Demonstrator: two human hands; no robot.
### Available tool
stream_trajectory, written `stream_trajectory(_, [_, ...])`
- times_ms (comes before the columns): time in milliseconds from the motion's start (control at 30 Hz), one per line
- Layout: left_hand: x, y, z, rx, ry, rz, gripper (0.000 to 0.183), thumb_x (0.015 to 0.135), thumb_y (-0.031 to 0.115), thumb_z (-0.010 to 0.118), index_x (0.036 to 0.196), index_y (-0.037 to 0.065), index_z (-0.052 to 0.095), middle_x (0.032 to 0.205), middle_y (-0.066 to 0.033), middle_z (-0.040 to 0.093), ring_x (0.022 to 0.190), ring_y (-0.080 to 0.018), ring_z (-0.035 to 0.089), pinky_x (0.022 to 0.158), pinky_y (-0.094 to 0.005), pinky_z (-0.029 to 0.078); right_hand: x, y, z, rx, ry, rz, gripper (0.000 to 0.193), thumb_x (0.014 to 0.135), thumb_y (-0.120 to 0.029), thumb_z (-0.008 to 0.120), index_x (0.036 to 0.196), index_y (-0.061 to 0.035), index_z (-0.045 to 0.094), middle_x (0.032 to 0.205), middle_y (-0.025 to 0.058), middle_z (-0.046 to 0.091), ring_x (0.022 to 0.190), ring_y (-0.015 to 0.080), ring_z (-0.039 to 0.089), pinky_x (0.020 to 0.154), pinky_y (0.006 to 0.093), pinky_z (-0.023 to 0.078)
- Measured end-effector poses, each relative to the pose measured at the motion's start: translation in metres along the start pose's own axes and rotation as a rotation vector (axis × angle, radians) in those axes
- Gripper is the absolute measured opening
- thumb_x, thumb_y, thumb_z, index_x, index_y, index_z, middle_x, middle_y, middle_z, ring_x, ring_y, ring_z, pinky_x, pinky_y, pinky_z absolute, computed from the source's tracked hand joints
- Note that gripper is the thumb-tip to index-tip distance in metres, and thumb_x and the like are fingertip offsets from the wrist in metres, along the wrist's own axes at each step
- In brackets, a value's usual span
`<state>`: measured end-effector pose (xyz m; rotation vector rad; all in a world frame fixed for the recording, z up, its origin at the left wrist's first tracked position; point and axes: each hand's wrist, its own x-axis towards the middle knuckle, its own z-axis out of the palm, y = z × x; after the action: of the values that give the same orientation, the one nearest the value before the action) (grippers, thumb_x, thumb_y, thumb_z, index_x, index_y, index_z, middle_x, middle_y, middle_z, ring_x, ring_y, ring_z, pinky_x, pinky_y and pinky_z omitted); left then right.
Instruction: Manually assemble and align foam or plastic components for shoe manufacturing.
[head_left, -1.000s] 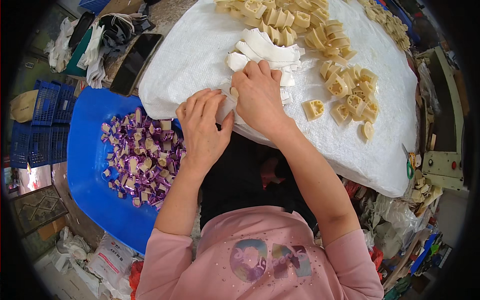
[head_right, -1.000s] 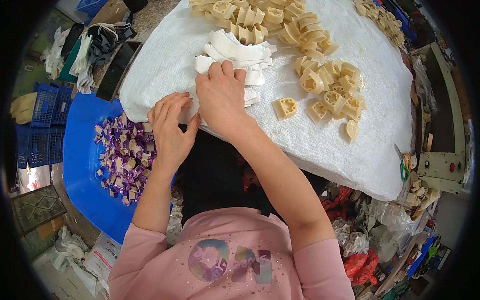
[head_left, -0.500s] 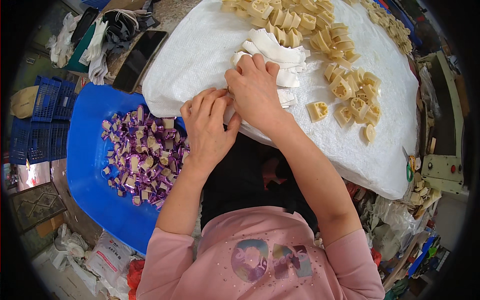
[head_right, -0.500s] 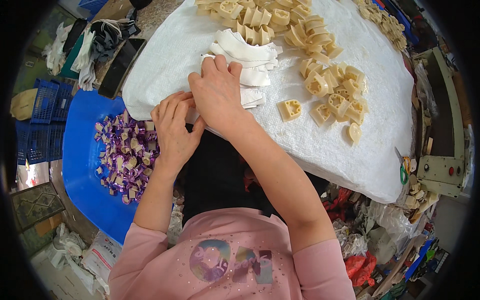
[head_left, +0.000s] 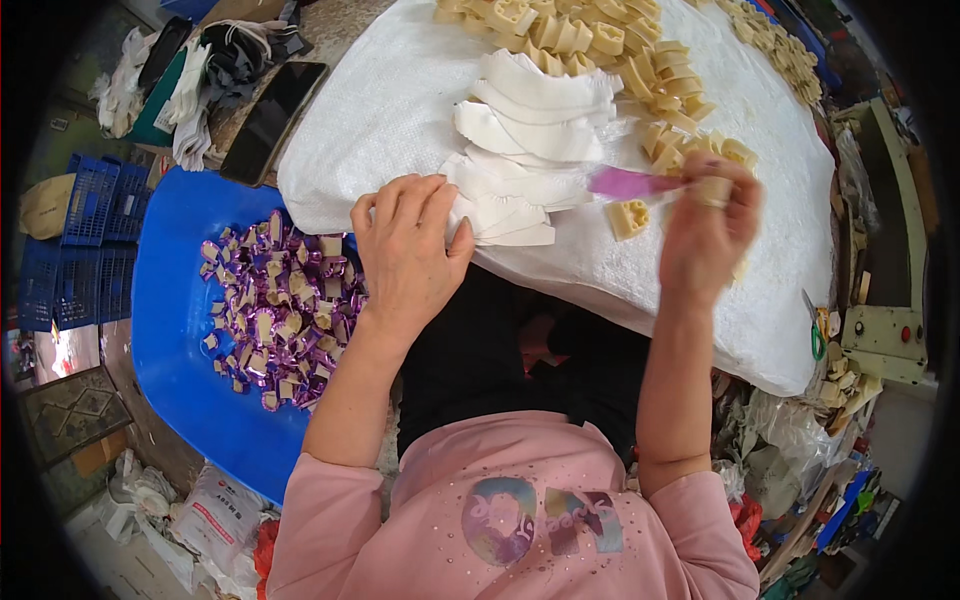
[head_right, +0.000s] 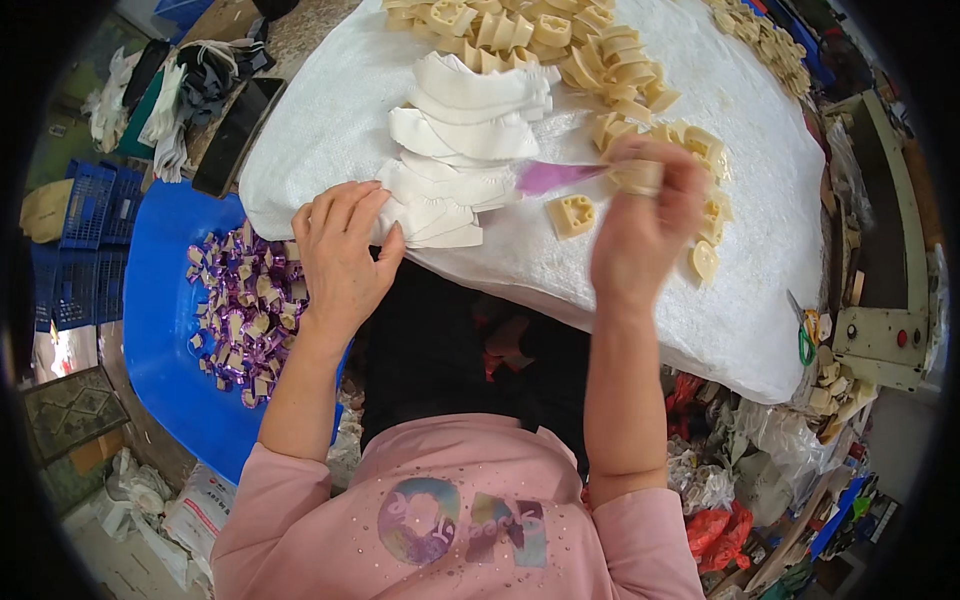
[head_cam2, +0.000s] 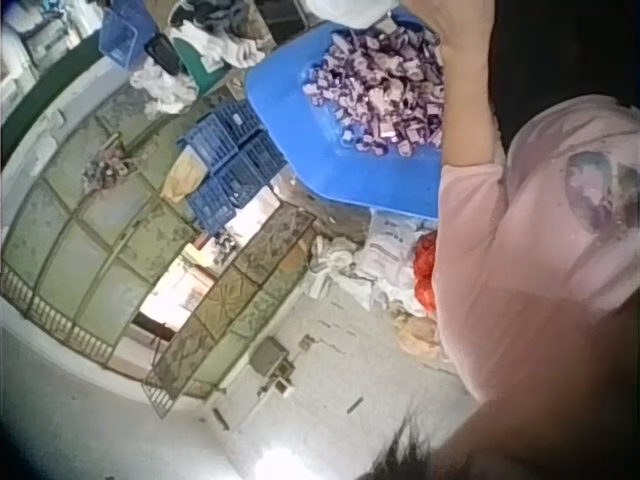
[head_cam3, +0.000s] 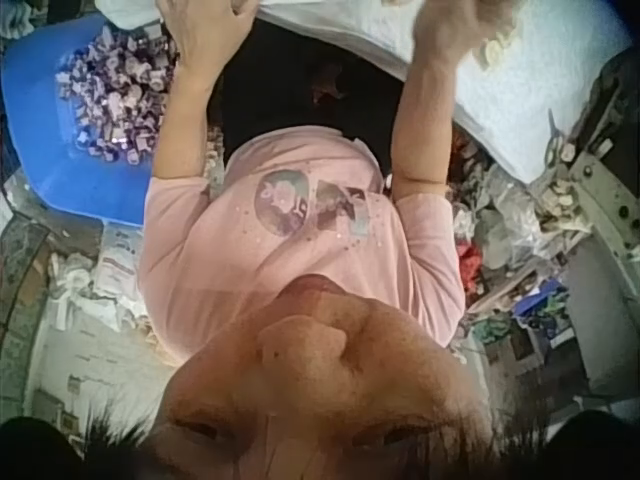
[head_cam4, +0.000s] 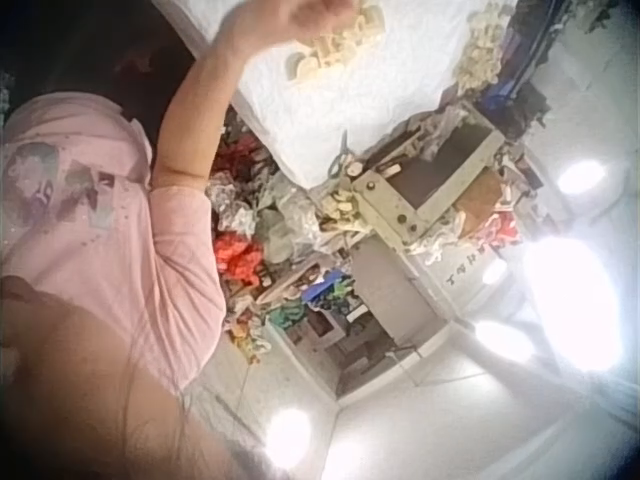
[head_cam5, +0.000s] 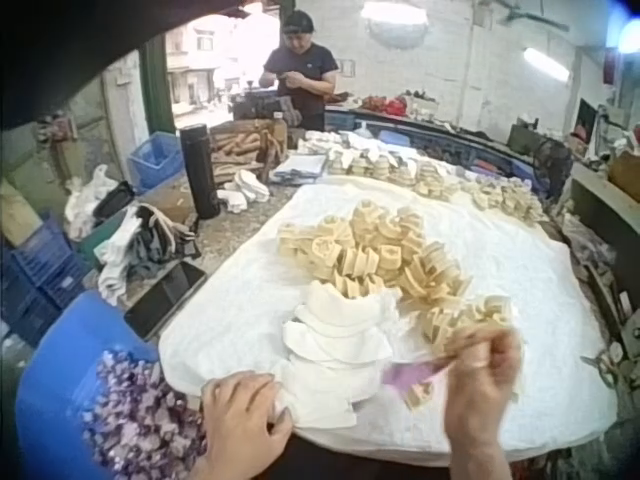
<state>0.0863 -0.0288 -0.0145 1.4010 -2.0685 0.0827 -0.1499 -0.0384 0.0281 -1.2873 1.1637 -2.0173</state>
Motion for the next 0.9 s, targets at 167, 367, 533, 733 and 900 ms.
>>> stream_trajectory(167, [0.003,-0.001,-0.003,-0.053,-0.021,-0.059,0.040,0.071,0.010,0.067,0.109,0.004,0.060,0.112,-0.0121,0.058,0.110,-0.0285,0.051,0.097,-0.0401,0.034,0.003,-0.046,-0.038,-0.080,-0.105,-0.084,0.012,0.087,0.000,0.055,0.098,0.0003,0.049,0.094,0.0099,0.058,0.086,0.0142,0.055,0.080,0.0284,0.045])
stream_trajectory(367, [0.018,0.080,-0.037,-0.570,-0.326,0.104,0.036,0.080,0.008,0.060,0.116,0.002,0.059,0.115,-0.0197,0.054,0.109,-0.0362,0.051,0.093,-0.0373,0.040,-0.029,-0.054,-0.017,-0.179,-0.454,-0.059,0.032,0.071,0.009,0.060,0.100,-0.0027,0.054,0.085,0.0077,0.060,0.080,0.0201,0.059,0.073,0.0298,0.046])
stream_trajectory(533, [0.001,0.089,-0.004,-0.884,-0.351,-0.127,0.027,0.092,0.012,0.049,0.112,-0.001,0.061,0.081,-0.0071,0.055,0.070,-0.0153,0.053,0.064,-0.0276,0.045,-0.019,-0.035,-0.034,0.001,-0.547,0.125,0.020,0.080,0.001,0.057,0.099,-0.0028,0.059,0.091,0.0088,0.061,0.081,0.0241,0.059,0.073,0.0312,0.048])
stream_trajectory(733, [-0.015,0.081,0.006,-1.390,-0.432,-0.578,0.039,0.100,0.023,0.039,0.122,-0.006,0.051,0.071,-0.0020,0.052,0.058,-0.0060,0.041,0.050,-0.0201,0.033,-0.032,0.011,-0.045,-1.012,-0.601,-0.290,0.032,0.073,0.000,0.056,0.106,-0.0027,0.059,0.107,0.0135,0.060,0.097,0.0314,0.057,0.082,0.0377,0.048])
stream_trajectory(900, [-0.015,0.082,0.005,-1.744,-0.317,-0.775,0.040,0.099,0.023,0.039,0.126,-0.007,0.043,0.083,-0.0081,0.057,0.061,-0.0099,0.046,0.052,-0.0228,0.036,-0.036,0.019,-0.056,-0.777,-0.403,-0.043,0.045,0.066,0.008,0.057,0.109,-0.0044,0.058,0.108,0.0126,0.059,0.106,0.0317,0.050,0.086,0.0386,0.045])
